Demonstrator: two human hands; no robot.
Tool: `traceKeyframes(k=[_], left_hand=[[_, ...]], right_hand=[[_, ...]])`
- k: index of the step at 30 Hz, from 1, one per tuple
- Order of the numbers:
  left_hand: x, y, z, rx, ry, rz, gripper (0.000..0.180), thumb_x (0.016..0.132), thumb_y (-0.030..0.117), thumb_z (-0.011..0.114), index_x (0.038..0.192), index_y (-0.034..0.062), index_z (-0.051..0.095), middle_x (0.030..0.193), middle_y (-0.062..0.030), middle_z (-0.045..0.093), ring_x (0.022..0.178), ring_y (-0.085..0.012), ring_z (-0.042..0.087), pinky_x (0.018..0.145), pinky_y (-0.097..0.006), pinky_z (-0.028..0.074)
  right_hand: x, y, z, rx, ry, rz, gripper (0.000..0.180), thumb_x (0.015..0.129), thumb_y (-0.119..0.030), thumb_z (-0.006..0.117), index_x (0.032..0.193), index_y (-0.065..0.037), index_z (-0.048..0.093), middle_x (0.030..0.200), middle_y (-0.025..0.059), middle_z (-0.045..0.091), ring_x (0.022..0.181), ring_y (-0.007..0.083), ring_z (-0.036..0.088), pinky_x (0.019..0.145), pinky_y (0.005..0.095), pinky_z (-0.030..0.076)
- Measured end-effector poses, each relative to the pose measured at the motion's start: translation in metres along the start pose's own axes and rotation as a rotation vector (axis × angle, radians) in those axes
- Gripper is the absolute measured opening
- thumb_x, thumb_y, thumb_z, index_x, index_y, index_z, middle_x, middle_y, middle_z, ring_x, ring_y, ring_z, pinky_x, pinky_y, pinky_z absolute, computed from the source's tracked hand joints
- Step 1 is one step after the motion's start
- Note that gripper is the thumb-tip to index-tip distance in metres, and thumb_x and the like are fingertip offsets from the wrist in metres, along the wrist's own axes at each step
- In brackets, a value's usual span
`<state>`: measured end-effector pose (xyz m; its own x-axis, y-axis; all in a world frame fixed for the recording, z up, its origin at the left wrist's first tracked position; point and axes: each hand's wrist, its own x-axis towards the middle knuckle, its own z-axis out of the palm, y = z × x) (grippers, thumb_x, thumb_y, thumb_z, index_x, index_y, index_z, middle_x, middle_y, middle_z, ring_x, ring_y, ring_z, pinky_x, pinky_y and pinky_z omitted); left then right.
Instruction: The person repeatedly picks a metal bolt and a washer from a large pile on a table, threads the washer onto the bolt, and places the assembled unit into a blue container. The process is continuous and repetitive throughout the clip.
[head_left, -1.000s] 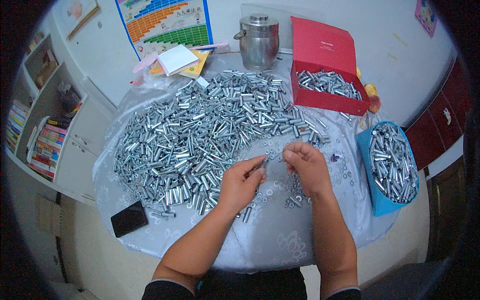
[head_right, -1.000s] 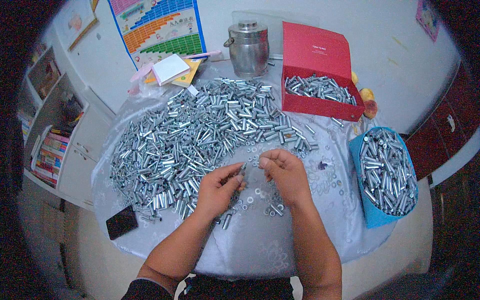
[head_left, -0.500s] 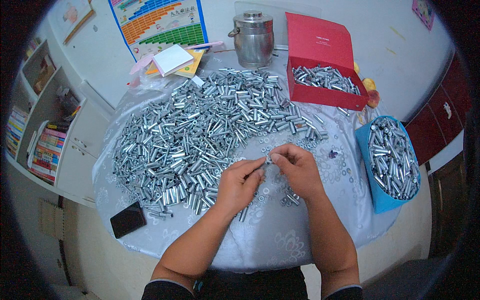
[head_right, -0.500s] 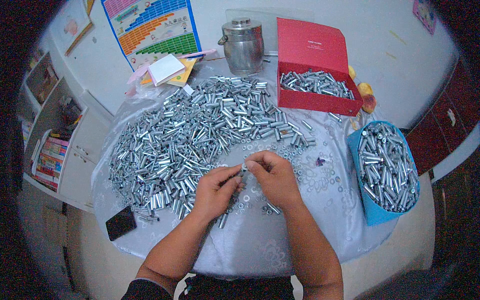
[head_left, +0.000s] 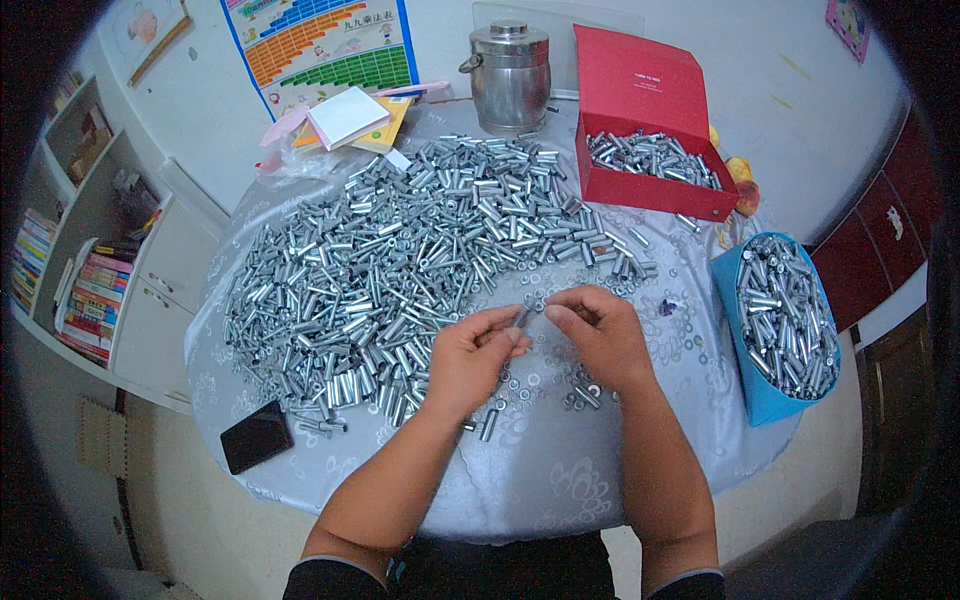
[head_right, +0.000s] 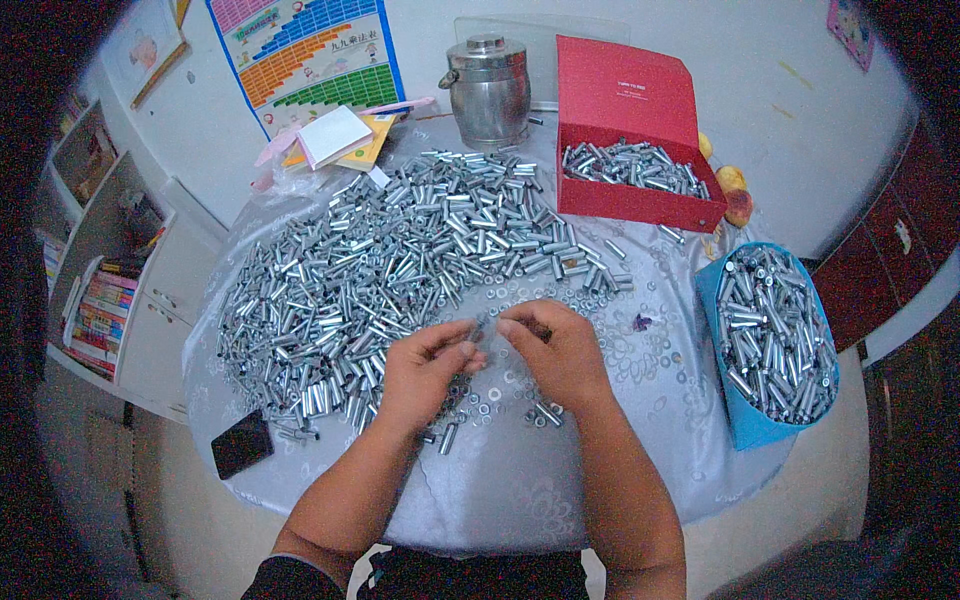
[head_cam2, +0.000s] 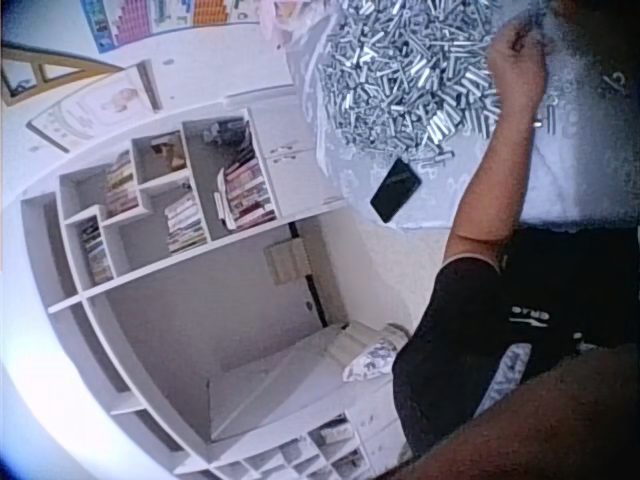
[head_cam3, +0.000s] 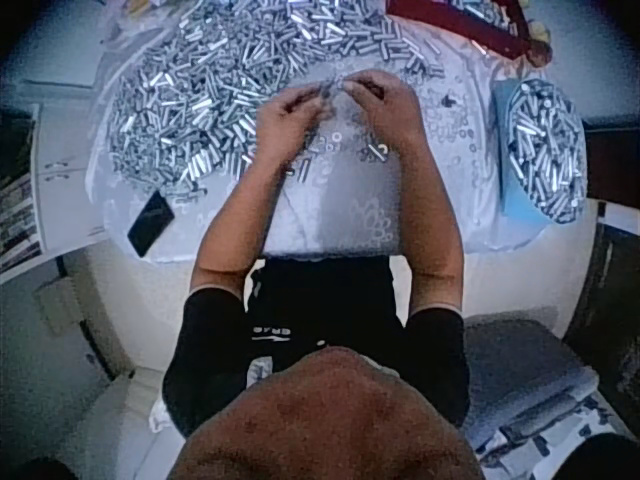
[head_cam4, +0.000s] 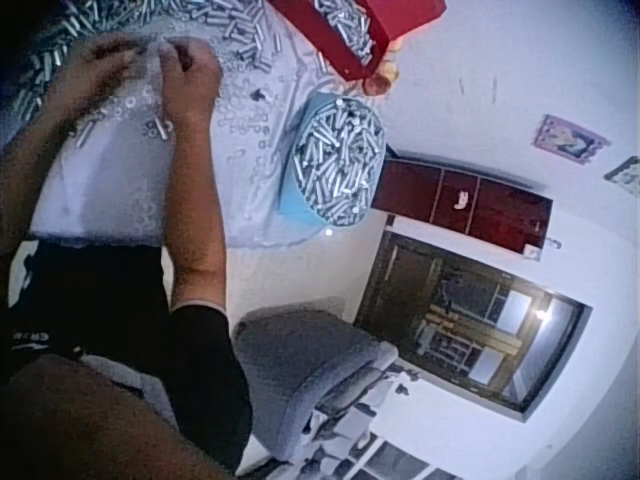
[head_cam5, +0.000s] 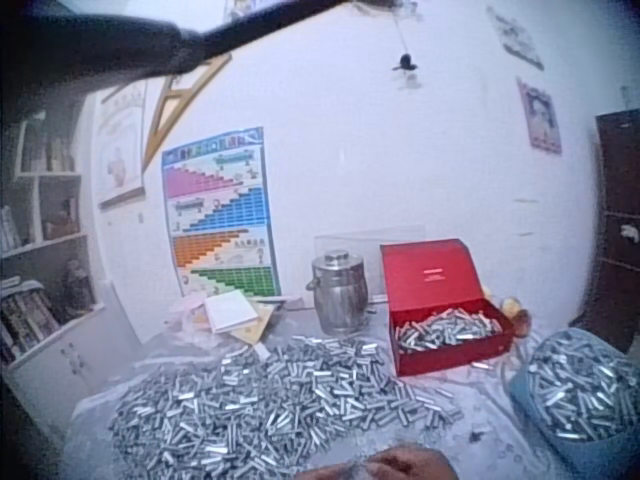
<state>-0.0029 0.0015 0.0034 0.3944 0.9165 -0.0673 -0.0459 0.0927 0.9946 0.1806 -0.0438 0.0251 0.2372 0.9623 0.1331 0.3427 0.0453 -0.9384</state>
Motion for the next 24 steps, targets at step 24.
traceKeyframes(k=[24], left_hand=[[-0.001, -0.010, 0.001, 0.192, -0.003, 0.129, 0.025, 0.091, -0.001, 0.062, 0.115, -0.0032, 0.068, 0.095, -0.0118, 0.072, 0.083, -0.0154, 0.070, 0.076, -0.026, 0.055]], right_hand=[[0.003, 0.005, 0.007, 0.378, 0.029, 0.121, 0.013, 0.092, -0.012, 0.066, 0.098, -0.001, 0.068, 0.079, -0.0006, 0.064, 0.067, 0.0063, 0.055, 0.061, 0.0223, 0.044]])
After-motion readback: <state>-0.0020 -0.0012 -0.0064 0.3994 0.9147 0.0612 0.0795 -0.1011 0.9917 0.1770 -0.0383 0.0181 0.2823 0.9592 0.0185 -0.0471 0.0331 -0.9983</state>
